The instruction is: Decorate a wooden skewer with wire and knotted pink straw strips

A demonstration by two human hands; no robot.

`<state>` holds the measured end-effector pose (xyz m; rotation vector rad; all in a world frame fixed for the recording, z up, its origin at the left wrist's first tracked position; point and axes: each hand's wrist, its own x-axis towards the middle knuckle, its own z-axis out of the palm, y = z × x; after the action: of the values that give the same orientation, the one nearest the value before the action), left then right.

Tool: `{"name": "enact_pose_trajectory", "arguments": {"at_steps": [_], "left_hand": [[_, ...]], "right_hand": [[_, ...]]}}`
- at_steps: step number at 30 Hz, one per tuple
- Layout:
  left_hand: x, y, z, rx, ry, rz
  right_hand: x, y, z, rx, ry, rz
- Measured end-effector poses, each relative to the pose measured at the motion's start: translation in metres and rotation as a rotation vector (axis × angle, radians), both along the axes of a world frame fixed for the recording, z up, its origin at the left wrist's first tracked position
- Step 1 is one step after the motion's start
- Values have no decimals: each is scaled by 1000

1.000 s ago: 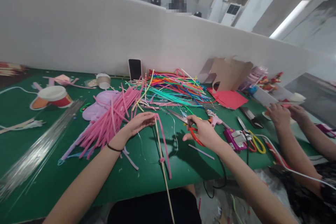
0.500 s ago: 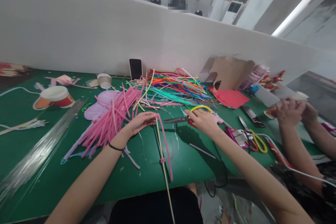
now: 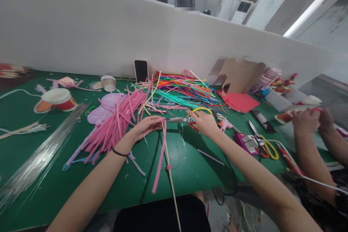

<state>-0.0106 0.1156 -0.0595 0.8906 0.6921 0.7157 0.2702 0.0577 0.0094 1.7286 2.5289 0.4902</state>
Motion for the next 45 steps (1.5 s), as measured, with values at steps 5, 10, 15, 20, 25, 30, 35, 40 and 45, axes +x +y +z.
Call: {"name": "enact_pose_trajectory", "arguments": {"at_steps": [5, 10, 15, 20, 25, 30, 35, 40, 45], "left_hand": [[-1, 0, 1, -7, -12, -13], [-2, 2, -1, -22, -41, -9], [-3, 3, -3, -38, -72, -9], [-4, 3, -1, -47, -98, -13], [-5, 3, -2, -53, -105, -4], [-5, 4, -2, -60, -111, -2], [-4, 3, -1, -56, -108, -8], [-3, 3, -5, -47, -111, 9], [-5, 5, -6, -49, -114, -11]], "right_hand": [[-4, 8, 4, -29, 3, 10], [-4, 13, 4, -86, 47, 15], [-5, 16, 5, -128, 81, -18], [-7, 20, 9, -154, 88, 22], [-7, 24, 14, -174, 81, 57], [-8, 25, 18, -151, -10, 71], [-12, 28, 21, -119, -137, 122], [-11, 37, 24, -39, -268, 289], [-7, 47, 26, -50, -284, 440]]}}
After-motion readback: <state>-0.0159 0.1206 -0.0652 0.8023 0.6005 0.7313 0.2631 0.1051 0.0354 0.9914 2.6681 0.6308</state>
